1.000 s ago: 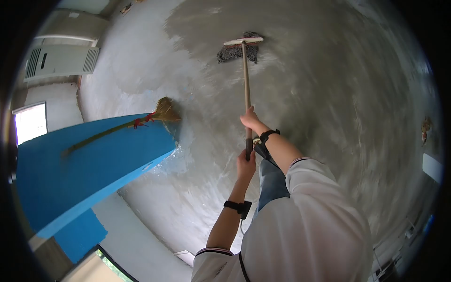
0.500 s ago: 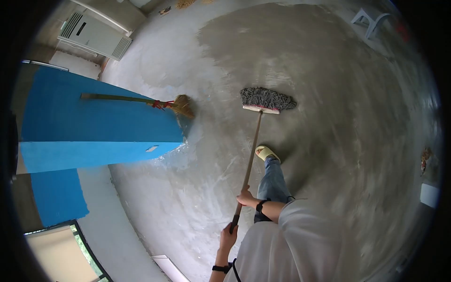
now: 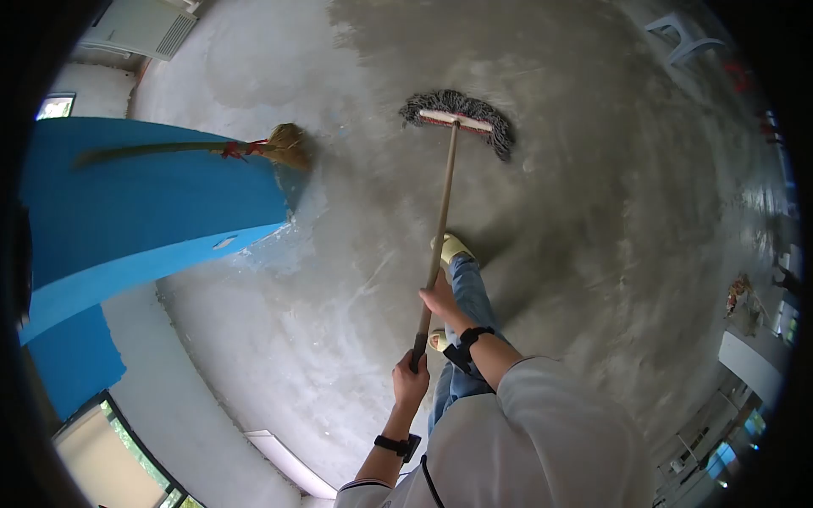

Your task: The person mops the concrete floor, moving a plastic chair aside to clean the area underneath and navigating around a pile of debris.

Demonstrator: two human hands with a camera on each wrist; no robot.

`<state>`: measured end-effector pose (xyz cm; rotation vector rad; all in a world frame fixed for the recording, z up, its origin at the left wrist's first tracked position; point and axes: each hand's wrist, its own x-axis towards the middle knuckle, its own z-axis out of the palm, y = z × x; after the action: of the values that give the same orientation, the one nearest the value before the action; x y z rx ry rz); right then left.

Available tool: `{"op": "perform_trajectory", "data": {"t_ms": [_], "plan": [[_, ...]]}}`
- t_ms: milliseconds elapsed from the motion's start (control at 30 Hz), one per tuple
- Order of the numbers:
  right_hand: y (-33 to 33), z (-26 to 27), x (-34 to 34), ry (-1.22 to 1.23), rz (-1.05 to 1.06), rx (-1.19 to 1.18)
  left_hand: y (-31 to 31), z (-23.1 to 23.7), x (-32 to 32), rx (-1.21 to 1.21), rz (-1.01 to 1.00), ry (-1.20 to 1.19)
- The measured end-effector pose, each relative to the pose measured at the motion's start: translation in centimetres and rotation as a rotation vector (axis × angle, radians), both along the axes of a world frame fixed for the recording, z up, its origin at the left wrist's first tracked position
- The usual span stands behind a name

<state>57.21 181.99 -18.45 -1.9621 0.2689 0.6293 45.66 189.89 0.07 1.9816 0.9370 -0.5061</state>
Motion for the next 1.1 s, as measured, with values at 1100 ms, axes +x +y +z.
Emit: {"op": "perform_trajectory", "data": {"t_ms": [1100], "plan": [[9.2, 9.6, 7.6, 0.670, -0.398, 0.880, 10.2, 10.7, 3.4, 0.135, -0.222, -0.127]]}}
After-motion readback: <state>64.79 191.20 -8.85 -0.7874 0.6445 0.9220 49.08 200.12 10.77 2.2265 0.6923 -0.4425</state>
